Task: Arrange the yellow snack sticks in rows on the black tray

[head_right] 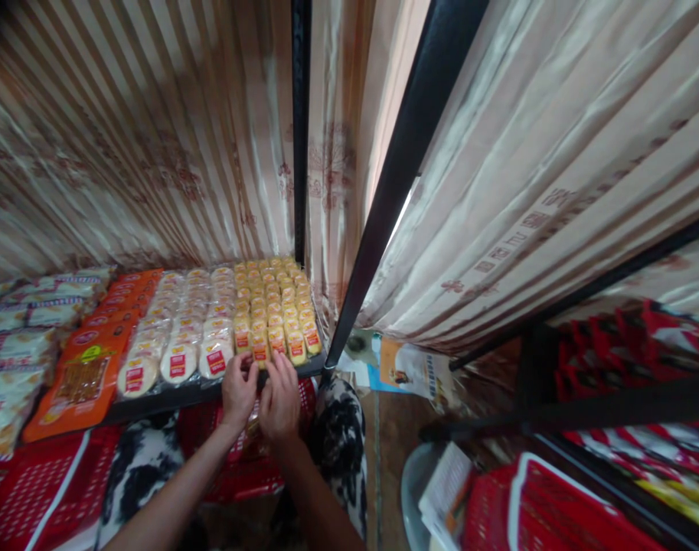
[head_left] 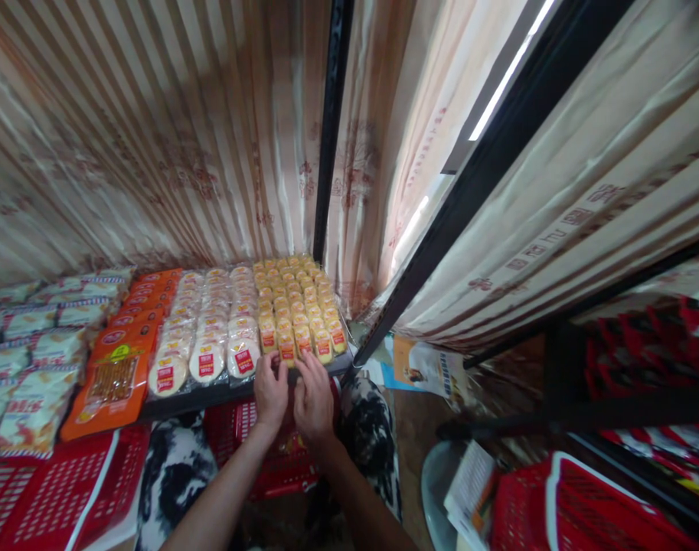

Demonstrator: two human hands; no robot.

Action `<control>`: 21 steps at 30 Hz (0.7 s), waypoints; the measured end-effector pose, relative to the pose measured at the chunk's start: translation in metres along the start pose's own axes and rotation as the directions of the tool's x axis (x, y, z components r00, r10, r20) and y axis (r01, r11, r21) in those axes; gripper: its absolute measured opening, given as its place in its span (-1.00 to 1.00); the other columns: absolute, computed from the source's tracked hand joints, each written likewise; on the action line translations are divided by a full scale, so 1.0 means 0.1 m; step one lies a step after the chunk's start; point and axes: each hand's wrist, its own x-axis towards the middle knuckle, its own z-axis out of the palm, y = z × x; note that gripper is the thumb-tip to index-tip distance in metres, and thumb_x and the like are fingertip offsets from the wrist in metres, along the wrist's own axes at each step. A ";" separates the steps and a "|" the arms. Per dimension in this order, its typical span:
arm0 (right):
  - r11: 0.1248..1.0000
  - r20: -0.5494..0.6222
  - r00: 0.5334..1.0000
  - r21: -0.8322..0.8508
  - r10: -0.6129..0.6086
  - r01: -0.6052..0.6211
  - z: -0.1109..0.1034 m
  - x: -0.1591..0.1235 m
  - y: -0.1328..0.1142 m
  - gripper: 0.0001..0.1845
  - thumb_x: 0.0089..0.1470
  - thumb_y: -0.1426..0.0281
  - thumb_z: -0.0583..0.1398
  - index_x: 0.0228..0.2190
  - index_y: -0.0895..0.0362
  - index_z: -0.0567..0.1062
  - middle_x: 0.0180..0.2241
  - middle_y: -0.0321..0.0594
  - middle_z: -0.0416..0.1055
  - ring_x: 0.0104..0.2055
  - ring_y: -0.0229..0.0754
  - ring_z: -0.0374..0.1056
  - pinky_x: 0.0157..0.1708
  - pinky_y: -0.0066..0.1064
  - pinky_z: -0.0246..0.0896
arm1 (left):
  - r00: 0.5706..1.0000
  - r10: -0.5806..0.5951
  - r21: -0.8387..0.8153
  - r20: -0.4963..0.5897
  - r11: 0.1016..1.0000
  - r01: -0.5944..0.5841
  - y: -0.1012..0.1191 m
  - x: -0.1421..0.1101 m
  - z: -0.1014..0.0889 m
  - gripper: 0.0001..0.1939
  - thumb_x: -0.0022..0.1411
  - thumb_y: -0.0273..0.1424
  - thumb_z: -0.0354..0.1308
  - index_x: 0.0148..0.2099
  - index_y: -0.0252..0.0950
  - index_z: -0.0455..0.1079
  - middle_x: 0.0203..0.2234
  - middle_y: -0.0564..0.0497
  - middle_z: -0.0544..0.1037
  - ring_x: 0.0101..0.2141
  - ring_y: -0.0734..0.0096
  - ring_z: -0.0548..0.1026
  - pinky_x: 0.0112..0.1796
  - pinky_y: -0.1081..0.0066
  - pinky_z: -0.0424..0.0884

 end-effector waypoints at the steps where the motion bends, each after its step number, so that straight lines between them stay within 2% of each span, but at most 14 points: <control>1: 1.000 -0.006 1.000 -0.022 0.004 -0.004 -0.03 0.01 0.01 -0.59 0.11 0.52 -0.07 -0.04 0.20 0.37 0.09 -0.03 0.26 0.20 -0.12 0.06 0.11 -0.09 0.10 | 1.000 0.007 0.005 -0.006 1.000 -0.007 0.00 0.00 0.00 -0.80 0.13 -0.31 -0.01 -0.21 -0.27 0.30 -0.33 -0.07 0.45 -0.27 0.26 0.44 -0.21 0.19 0.41; 5: 0.994 -0.028 0.998 -0.097 0.051 -0.053 -0.13 0.06 0.08 -0.60 0.16 0.47 -0.09 0.01 0.23 0.31 0.17 0.03 0.11 0.27 -0.06 -0.11 0.12 0.00 0.02 | 0.999 0.005 -0.023 -0.033 1.000 -0.005 -0.02 -0.01 0.02 -0.76 0.13 -0.30 0.01 -0.17 -0.28 0.27 -0.31 -0.10 0.43 -0.25 0.26 0.44 -0.27 0.24 0.43; 11: 0.983 -0.026 0.992 -0.131 0.126 -0.129 -0.19 0.14 0.17 -0.57 0.18 0.43 -0.09 0.03 0.32 0.26 0.19 0.11 0.05 0.28 -0.07 -0.17 0.16 -0.01 -0.05 | 0.999 0.031 -0.032 -0.012 0.999 -0.031 -0.04 -0.03 0.01 -0.75 0.15 -0.28 0.01 -0.15 -0.29 0.25 -0.30 -0.09 0.41 -0.28 0.30 0.42 -0.33 0.30 0.44; 15: 0.987 -0.043 0.993 -0.108 0.110 -0.115 -0.19 0.20 0.19 -0.54 0.18 0.44 -0.12 0.07 0.36 0.20 0.21 0.14 -0.03 0.30 -0.09 -0.29 0.20 -0.02 -0.14 | 0.990 0.141 0.075 -0.006 0.987 -0.140 0.01 -0.03 -0.04 -0.80 0.18 -0.34 -0.02 -0.16 -0.29 0.27 -0.29 -0.10 0.40 -0.24 0.30 0.40 -0.20 0.25 0.41; 18: 0.987 -0.068 0.990 -0.101 0.122 -0.128 -0.16 0.25 0.23 -0.52 0.18 0.43 -0.13 0.11 0.34 0.13 0.23 0.11 -0.08 0.31 -0.08 -0.36 0.20 0.01 -0.18 | 0.968 0.250 0.170 -0.026 0.955 -0.242 0.06 -0.01 -0.08 -0.82 0.20 -0.38 -0.06 -0.18 -0.30 0.30 -0.24 -0.12 0.38 -0.13 0.27 0.36 -0.06 0.20 0.33; 21: 0.982 -0.082 0.986 -0.105 0.148 -0.156 -0.12 0.27 0.29 -0.50 0.19 0.40 -0.12 0.14 0.32 0.08 0.25 0.10 -0.13 0.31 -0.06 -0.39 0.20 0.04 -0.20 | 0.949 0.314 0.247 -0.043 0.923 -0.294 0.11 0.02 -0.12 -0.80 0.21 -0.38 -0.06 -0.18 -0.30 0.34 -0.16 -0.15 0.37 -0.06 0.24 0.33 0.00 0.19 0.28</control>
